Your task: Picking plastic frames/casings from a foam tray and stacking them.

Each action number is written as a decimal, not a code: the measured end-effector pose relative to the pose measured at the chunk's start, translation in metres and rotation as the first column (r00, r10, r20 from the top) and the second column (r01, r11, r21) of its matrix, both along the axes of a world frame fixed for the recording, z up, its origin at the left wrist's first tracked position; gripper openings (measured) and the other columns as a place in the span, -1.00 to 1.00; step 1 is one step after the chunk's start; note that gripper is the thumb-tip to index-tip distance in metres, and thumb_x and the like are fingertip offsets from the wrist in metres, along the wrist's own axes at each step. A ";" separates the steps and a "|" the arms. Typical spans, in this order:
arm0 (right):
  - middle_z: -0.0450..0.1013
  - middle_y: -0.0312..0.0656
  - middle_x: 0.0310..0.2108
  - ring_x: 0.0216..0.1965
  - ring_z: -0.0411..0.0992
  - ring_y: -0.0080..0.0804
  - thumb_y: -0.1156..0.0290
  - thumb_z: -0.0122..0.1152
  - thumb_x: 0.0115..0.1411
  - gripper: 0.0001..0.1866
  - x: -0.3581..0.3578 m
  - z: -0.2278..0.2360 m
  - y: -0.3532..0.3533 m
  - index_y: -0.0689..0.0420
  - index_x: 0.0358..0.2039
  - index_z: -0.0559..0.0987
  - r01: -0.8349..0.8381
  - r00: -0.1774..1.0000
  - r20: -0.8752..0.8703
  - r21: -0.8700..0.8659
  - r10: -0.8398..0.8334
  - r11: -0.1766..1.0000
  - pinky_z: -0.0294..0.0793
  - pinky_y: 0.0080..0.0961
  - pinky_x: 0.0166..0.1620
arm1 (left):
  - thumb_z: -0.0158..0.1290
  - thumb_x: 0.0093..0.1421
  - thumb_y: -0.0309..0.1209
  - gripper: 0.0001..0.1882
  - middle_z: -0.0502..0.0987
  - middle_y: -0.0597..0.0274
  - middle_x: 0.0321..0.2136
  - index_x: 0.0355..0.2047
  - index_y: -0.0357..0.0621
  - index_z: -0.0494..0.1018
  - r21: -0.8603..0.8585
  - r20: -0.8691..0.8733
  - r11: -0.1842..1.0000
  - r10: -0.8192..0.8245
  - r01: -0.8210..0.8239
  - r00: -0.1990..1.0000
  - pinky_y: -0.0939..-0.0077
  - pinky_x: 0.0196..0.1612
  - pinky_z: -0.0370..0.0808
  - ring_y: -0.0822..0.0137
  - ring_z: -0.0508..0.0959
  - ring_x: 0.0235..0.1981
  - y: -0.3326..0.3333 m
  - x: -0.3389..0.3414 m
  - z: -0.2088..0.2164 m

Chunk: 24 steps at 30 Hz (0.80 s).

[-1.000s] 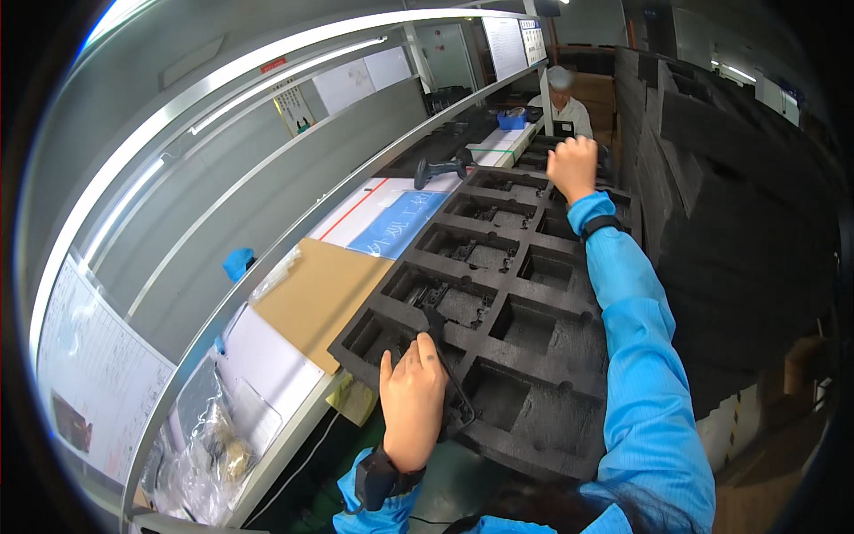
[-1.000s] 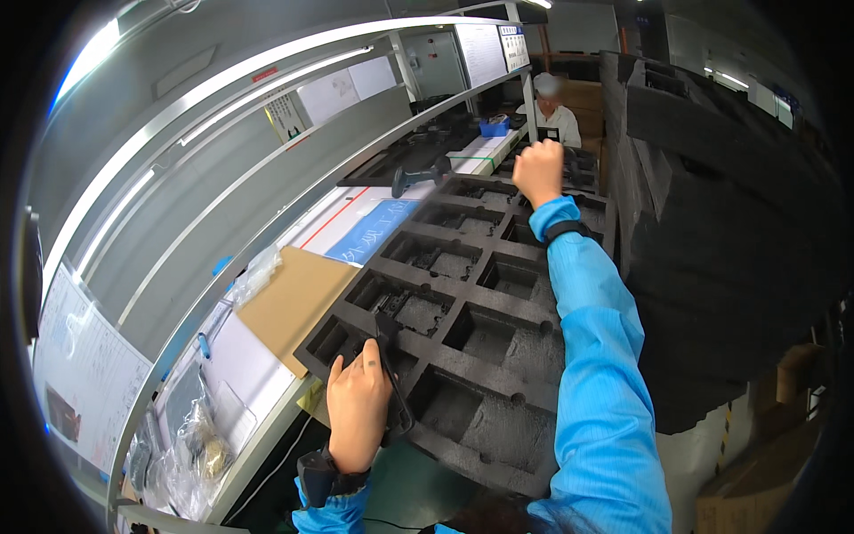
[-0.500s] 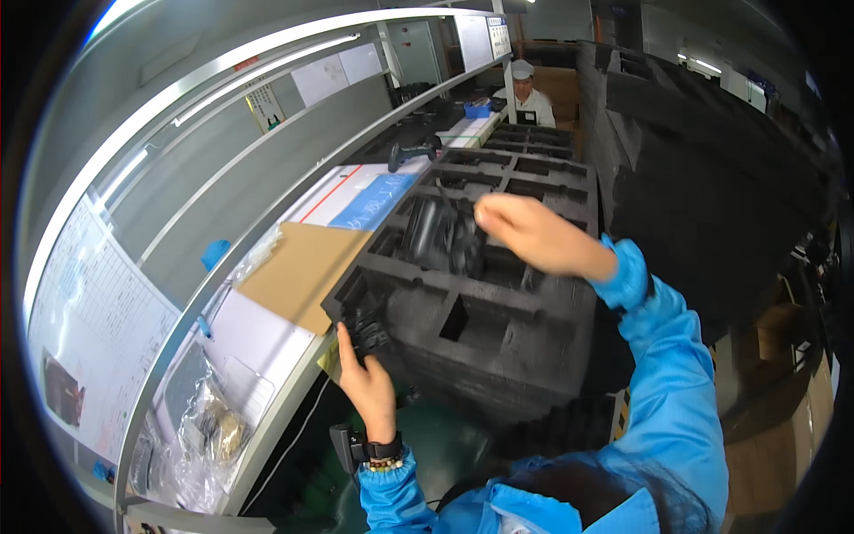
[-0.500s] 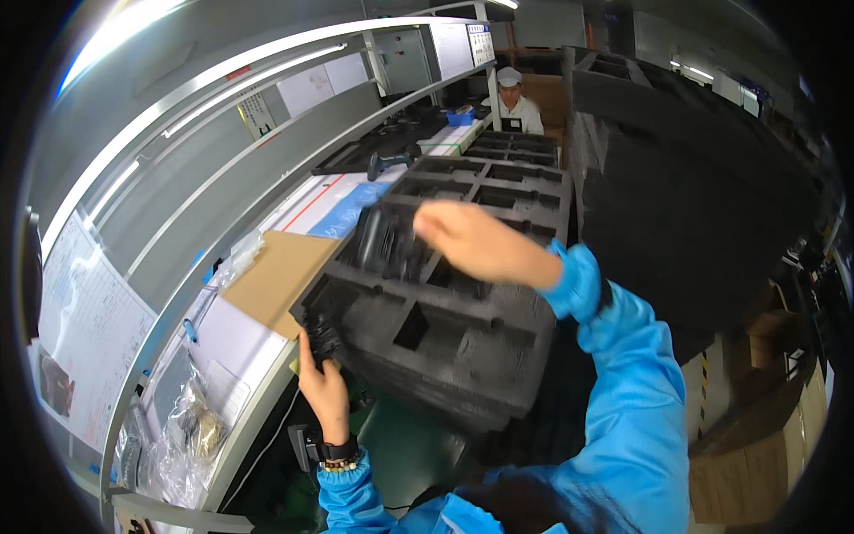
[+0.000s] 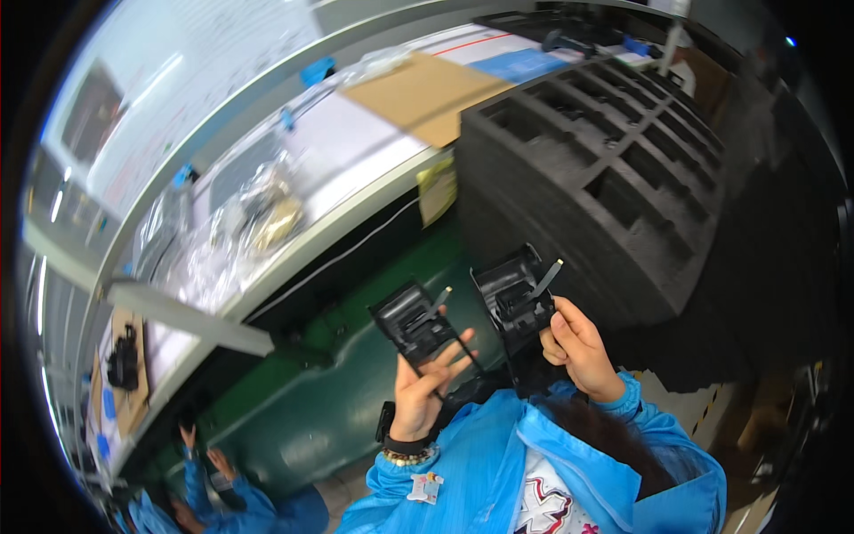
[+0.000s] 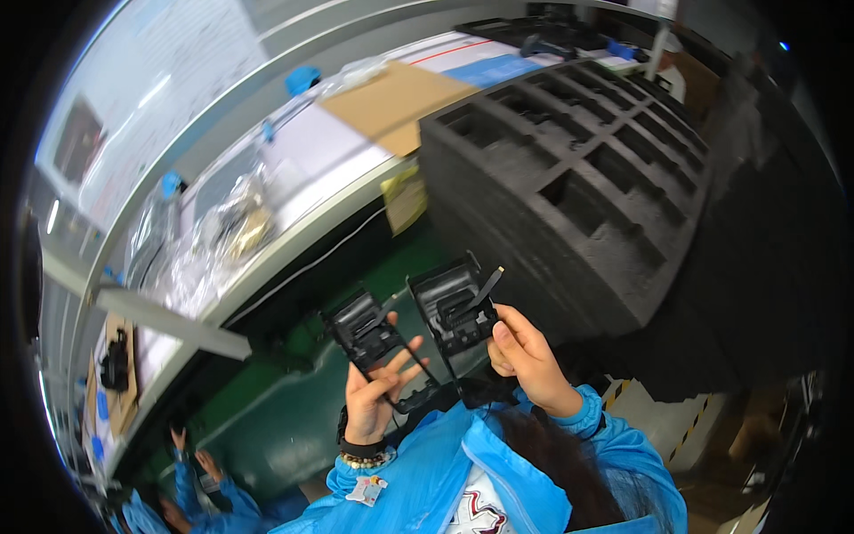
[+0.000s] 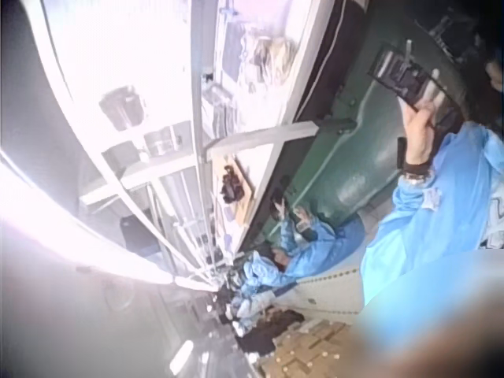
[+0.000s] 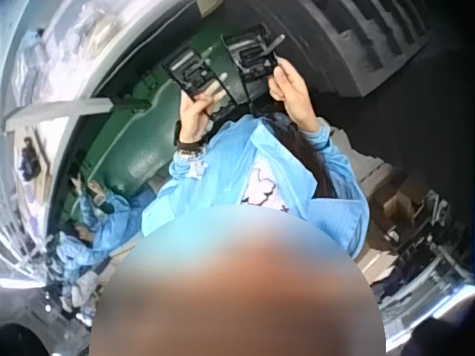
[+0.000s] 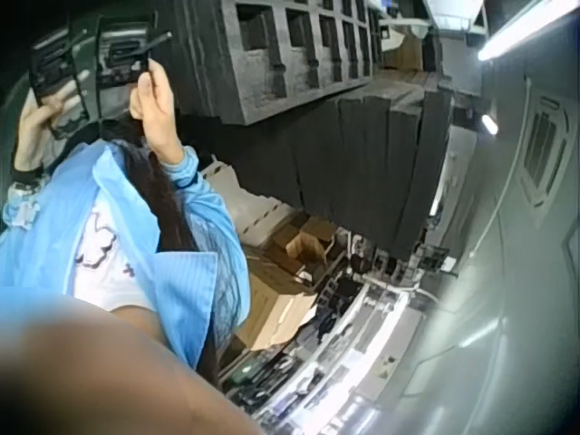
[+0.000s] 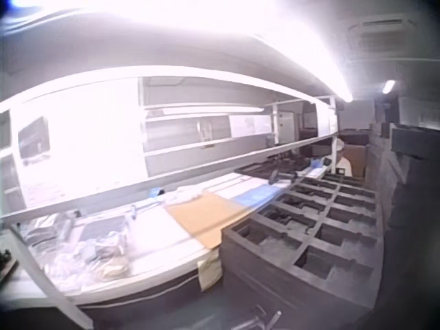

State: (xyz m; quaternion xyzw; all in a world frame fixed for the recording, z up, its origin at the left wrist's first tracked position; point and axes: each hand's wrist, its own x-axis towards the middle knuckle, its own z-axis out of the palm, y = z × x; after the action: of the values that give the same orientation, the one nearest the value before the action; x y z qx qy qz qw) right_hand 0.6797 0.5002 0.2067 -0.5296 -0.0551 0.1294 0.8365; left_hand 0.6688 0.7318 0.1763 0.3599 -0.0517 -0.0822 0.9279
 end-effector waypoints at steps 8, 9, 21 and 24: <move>0.14 -0.43 -0.63 -0.59 0.07 -0.74 0.26 -0.15 0.41 -0.57 0.007 -0.042 0.042 0.27 0.17 0.24 -0.239 0.969 0.036 -0.080 0.243 0.968 0.06 -0.72 -0.54 | -0.39 0.34 0.07 -0.31 0.23 -0.11 0.20 0.25 -0.21 0.12 -0.241 -0.072 0.968 0.055 -0.071 0.996 -0.13 0.11 0.32 -0.15 0.33 0.12 0.014 -0.038 -0.029; 0.16 -0.42 -0.62 -0.59 0.08 -0.73 0.27 -0.14 0.41 -0.57 0.007 -0.044 0.046 0.27 0.17 0.24 -0.236 0.970 0.045 -0.072 0.239 0.969 0.07 -0.71 -0.53 | -0.49 0.33 0.16 -0.25 0.27 -0.12 0.18 0.24 -0.20 0.15 -0.209 -0.111 0.972 0.086 -0.108 0.990 -0.12 0.11 0.32 -0.15 0.33 0.12 0.015 -0.041 -0.029; 0.24 -0.37 -0.52 -0.55 0.15 -0.71 0.30 -0.12 0.40 -0.61 0.010 -0.046 0.063 0.24 0.14 0.26 -0.328 0.943 0.055 0.004 0.328 0.945 0.13 -0.70 -0.52 | -0.51 0.35 0.11 -0.27 0.23 -0.19 0.20 0.27 -0.20 0.11 -0.210 -0.025 0.949 0.234 -0.234 0.972 -0.04 0.13 0.31 -0.10 0.42 0.06 0.033 -0.062 -0.033; 0.24 -0.37 -0.54 -0.57 0.14 -0.72 0.29 -0.12 0.40 -0.60 0.014 -0.047 0.061 0.25 0.14 0.27 -0.345 0.938 0.038 -0.008 0.345 0.939 0.12 -0.71 -0.52 | -0.50 0.36 0.08 -0.29 0.23 -0.20 0.20 0.28 -0.21 0.10 -0.208 -0.010 0.954 0.221 -0.218 0.975 -0.05 0.16 0.28 -0.12 0.40 0.08 0.032 -0.062 -0.034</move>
State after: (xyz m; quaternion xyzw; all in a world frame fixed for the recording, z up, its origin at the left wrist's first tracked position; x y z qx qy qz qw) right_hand 0.6937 0.5614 0.1602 -0.5148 -0.1634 0.2636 0.7992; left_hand 0.6070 0.7641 0.1427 0.2653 -0.0261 0.0296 0.9634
